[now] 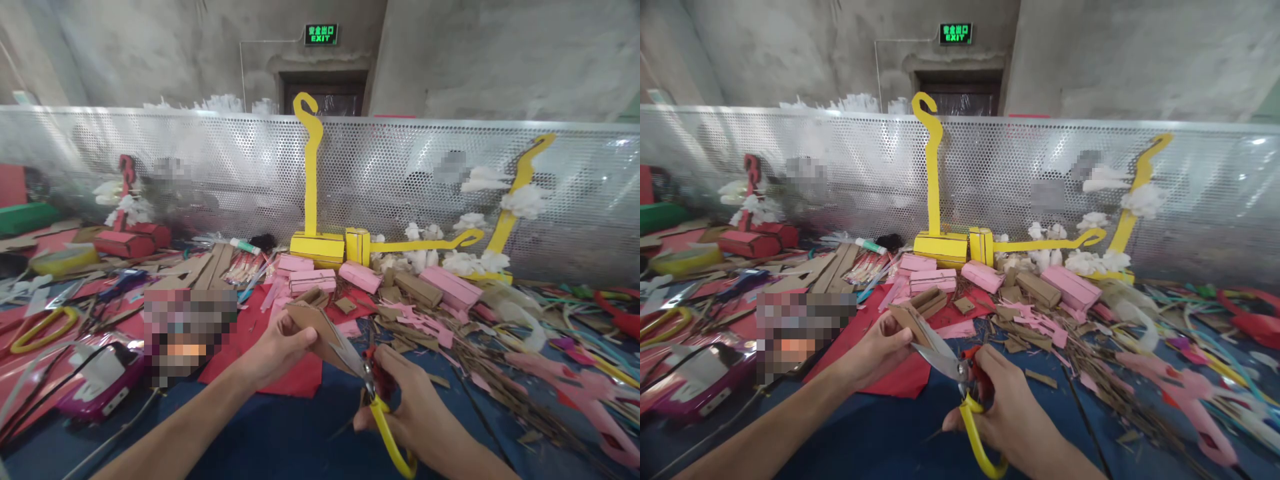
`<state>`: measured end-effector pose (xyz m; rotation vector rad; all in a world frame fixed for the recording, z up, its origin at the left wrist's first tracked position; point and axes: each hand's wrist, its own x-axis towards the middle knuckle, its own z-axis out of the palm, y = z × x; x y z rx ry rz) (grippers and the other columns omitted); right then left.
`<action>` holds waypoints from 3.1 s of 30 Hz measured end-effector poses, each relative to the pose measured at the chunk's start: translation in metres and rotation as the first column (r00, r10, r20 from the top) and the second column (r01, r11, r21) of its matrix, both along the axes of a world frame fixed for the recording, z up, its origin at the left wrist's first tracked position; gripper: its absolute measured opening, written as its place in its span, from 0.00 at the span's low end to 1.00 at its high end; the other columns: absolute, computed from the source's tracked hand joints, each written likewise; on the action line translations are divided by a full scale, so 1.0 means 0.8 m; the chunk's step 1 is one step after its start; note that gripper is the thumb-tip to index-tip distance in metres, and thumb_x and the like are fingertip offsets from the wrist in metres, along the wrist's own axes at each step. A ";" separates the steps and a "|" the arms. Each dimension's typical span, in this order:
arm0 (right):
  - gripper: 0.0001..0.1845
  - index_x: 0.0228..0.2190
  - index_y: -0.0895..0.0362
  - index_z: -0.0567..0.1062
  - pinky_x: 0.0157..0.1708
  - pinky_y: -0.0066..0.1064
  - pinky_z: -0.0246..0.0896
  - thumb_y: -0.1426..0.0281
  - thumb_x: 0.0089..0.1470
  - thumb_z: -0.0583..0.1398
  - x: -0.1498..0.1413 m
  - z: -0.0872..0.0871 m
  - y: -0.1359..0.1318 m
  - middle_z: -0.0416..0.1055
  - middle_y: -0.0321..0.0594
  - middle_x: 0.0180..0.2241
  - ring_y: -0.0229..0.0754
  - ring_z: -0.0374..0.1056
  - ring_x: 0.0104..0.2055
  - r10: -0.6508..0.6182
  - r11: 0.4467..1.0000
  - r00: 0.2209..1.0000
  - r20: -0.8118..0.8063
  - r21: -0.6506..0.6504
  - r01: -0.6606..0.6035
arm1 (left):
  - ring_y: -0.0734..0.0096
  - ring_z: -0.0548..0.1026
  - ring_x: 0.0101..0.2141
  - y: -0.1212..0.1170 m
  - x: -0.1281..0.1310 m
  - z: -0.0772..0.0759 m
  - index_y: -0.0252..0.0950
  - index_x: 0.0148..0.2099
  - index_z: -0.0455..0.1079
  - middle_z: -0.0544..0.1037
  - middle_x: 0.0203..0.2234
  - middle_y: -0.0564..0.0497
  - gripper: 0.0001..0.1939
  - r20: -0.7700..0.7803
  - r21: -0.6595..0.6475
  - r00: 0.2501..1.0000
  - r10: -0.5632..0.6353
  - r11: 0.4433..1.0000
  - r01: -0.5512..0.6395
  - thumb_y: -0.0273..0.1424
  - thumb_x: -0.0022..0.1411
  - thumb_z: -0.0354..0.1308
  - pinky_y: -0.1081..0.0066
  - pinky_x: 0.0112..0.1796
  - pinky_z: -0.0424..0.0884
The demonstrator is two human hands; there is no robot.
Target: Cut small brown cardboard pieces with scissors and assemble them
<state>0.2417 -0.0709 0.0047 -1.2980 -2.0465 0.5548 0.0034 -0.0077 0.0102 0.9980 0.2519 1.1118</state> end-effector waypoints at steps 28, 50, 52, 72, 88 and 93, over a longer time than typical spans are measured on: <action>0.25 0.28 0.52 0.63 0.27 0.29 0.52 0.54 0.49 0.71 0.004 -0.006 0.002 0.63 0.31 0.28 0.39 0.56 0.28 -0.001 0.999 1.000 -0.009 0.048 0.002 | 0.71 0.79 0.35 -0.002 0.006 -0.004 0.33 0.40 0.79 0.82 0.33 0.49 0.09 -0.122 0.129 0.992 -0.020 0.991 0.036 0.31 0.58 0.72 0.71 0.42 0.73; 0.19 0.32 0.54 0.67 0.28 0.30 0.57 0.51 0.60 0.61 0.009 0.008 0.003 0.66 0.35 0.29 0.41 0.61 0.30 -0.022 0.991 0.999 -0.046 0.130 0.028 | 0.69 0.79 0.35 -0.003 0.010 -0.006 0.32 0.37 0.78 0.80 0.31 0.49 0.13 -0.097 0.097 0.995 -0.032 0.994 0.042 0.33 0.54 0.75 0.69 0.41 0.75; 0.17 0.40 0.54 0.68 0.34 0.33 0.61 0.53 0.62 0.59 0.011 0.010 0.002 0.68 0.39 0.35 0.44 0.64 0.35 0.031 0.991 0.998 -0.053 0.132 -0.024 | 0.71 0.78 0.34 -0.003 0.009 -0.004 0.32 0.36 0.79 0.80 0.30 0.50 0.12 -0.081 0.078 0.996 -0.028 0.996 0.035 0.33 0.54 0.75 0.70 0.41 0.74; 0.24 0.27 0.51 0.61 0.24 0.28 0.51 0.54 0.51 0.69 0.008 -0.003 0.005 0.63 0.31 0.27 0.38 0.56 0.26 0.020 1.000 0.999 0.037 0.020 -0.020 | 0.53 0.72 0.60 0.011 -0.007 -0.005 0.38 0.56 0.76 0.77 0.57 0.42 0.19 0.005 0.093 0.999 0.039 0.995 -0.039 0.33 0.63 0.68 0.59 0.57 0.69; 0.13 0.35 0.52 0.64 0.32 0.32 0.59 0.61 0.59 0.63 0.018 0.004 0.009 0.65 0.35 0.32 0.43 0.61 0.31 -0.153 0.964 0.988 0.030 0.224 0.143 | 0.52 0.73 0.59 0.009 -0.005 -0.001 0.37 0.56 0.77 0.81 0.53 0.42 0.21 -0.013 0.003 0.992 0.127 0.992 -0.126 0.33 0.60 0.70 0.55 0.60 0.65; 0.08 0.37 0.51 0.62 0.32 0.34 0.58 0.66 0.61 0.59 0.028 0.000 0.016 0.64 0.36 0.33 0.44 0.61 0.32 -0.145 0.956 0.986 0.085 0.270 0.117 | 0.58 0.79 0.50 0.008 -0.004 0.000 0.37 0.52 0.78 0.83 0.47 0.44 0.20 -0.033 -0.079 0.982 0.186 0.979 -0.188 0.32 0.57 0.73 0.63 0.51 0.73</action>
